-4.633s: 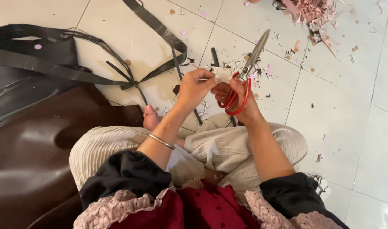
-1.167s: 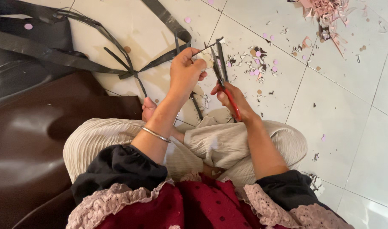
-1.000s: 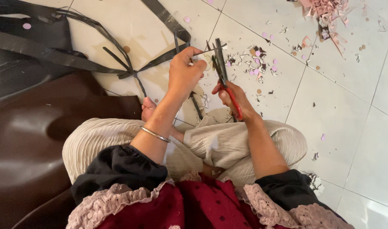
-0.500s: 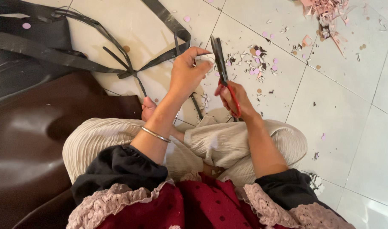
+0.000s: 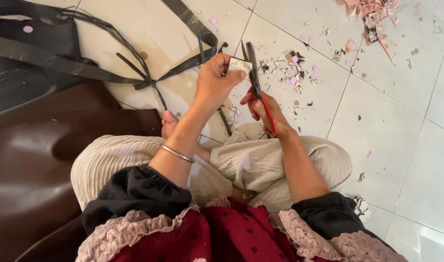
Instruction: The person sits on the floor and uses red-handled scissors to trim the edges of a small white paper cutout. They rotate the paper frequently to refine the shape, with small paper scraps accumulating on the floor.
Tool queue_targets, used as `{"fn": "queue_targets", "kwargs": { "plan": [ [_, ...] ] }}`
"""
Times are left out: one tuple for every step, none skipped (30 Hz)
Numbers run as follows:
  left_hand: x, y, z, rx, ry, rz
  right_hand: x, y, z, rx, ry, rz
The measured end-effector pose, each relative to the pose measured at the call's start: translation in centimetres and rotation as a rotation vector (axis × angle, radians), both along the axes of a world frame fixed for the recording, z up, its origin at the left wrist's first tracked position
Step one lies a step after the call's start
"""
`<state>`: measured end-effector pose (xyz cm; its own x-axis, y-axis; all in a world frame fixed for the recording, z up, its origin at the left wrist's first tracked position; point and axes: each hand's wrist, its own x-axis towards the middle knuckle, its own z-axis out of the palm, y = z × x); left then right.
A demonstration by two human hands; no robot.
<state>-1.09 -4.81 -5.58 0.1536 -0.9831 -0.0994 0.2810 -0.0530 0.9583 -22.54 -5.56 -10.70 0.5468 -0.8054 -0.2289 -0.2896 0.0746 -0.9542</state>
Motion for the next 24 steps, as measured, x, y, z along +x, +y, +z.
{"fn": "queue_targets", "kwargs": {
  "plan": [
    [0.02,0.09,0.04,0.003,-0.003,-0.005,-0.1,0.01,-0.05,-0.002,0.002,0.001],
    [0.05,0.14,0.12,0.019,-0.027,-0.004,-0.13,0.0,-0.06,-0.001,0.019,-0.002],
    [0.06,0.18,0.16,0.034,-0.051,-0.003,-0.17,-0.01,-0.06,0.0,0.035,-0.004],
    [0.06,0.2,0.17,0.049,-0.075,-0.002,-0.19,-0.02,-0.04,0.0,0.051,-0.006],
    [0.05,0.2,0.14,0.037,-0.08,0.002,-0.2,-0.03,-0.01,-0.011,0.029,-0.007],
    [0.1,0.22,0.1,0.026,-0.085,0.005,-0.13,-0.02,0.02,-0.021,0.005,-0.009],
    [0.09,0.21,0.03,0.014,-0.091,0.009,-0.1,0.0,0.07,-0.032,-0.018,-0.009],
    [0.06,0.15,-0.04,0.028,-0.118,0.016,-0.07,-0.01,0.15,-0.025,0.022,-0.028],
    [0.0,0.12,-0.13,0.043,-0.145,0.023,-0.08,0.04,0.23,-0.018,0.061,-0.047],
    [0.01,0.1,-0.19,0.058,-0.171,0.03,-0.04,0.1,0.34,-0.011,0.102,-0.065],
    [0.01,0.08,-0.25,0.057,-0.157,0.03,-0.04,0.11,0.46,0.015,0.136,-0.083],
    [-0.02,0.08,-0.31,0.057,-0.142,0.029,-0.08,0.15,0.59,0.041,0.171,-0.1],
    [-0.07,0.08,-0.35,0.056,-0.127,0.028,-0.11,0.19,0.7,0.067,0.206,-0.119],
    [-0.05,0.03,-0.31,0.055,-0.088,0.027,0.02,0.18,0.74,0.071,0.205,-0.122],
    [-0.07,0.02,-0.3,0.055,-0.049,0.026,0.14,0.21,0.73,0.075,0.205,-0.125],
    [-0.07,0.05,-0.32,0.055,-0.01,0.025,0.23,0.24,0.72,0.079,0.205,-0.128],
    [-0.06,0.02,-0.34,0.067,-0.008,0.021,0.26,0.23,0.7,0.039,0.129,-0.062],
    [0.0,-0.06,-0.28,0.077,-0.006,0.017,0.3,0.19,0.69,-0.003,0.053,0.004],
    [0.04,-0.09,-0.26,0.089,-0.005,0.014,0.32,0.19,0.64,-0.042,-0.023,0.071],
    [0.03,-0.06,-0.24,0.105,0.011,0.012,0.43,0.2,0.51,-0.034,-0.044,0.094],
    [-0.02,-0.05,-0.23,0.12,0.028,0.009,0.59,0.18,0.33,-0.026,-0.064,0.116],
    [-0.02,-0.09,-0.16,0.135,0.044,0.006,0.68,0.11,0.22,-0.019,-0.085,0.137],
    [0.0,-0.12,-0.1,0.138,0.039,0.003,0.65,0.04,0.17,-0.022,-0.101,0.152],
    [0.0,-0.09,-0.06,0.144,0.035,0.001,0.59,0.03,0.13,-0.024,-0.117,0.166]
  ]
}}
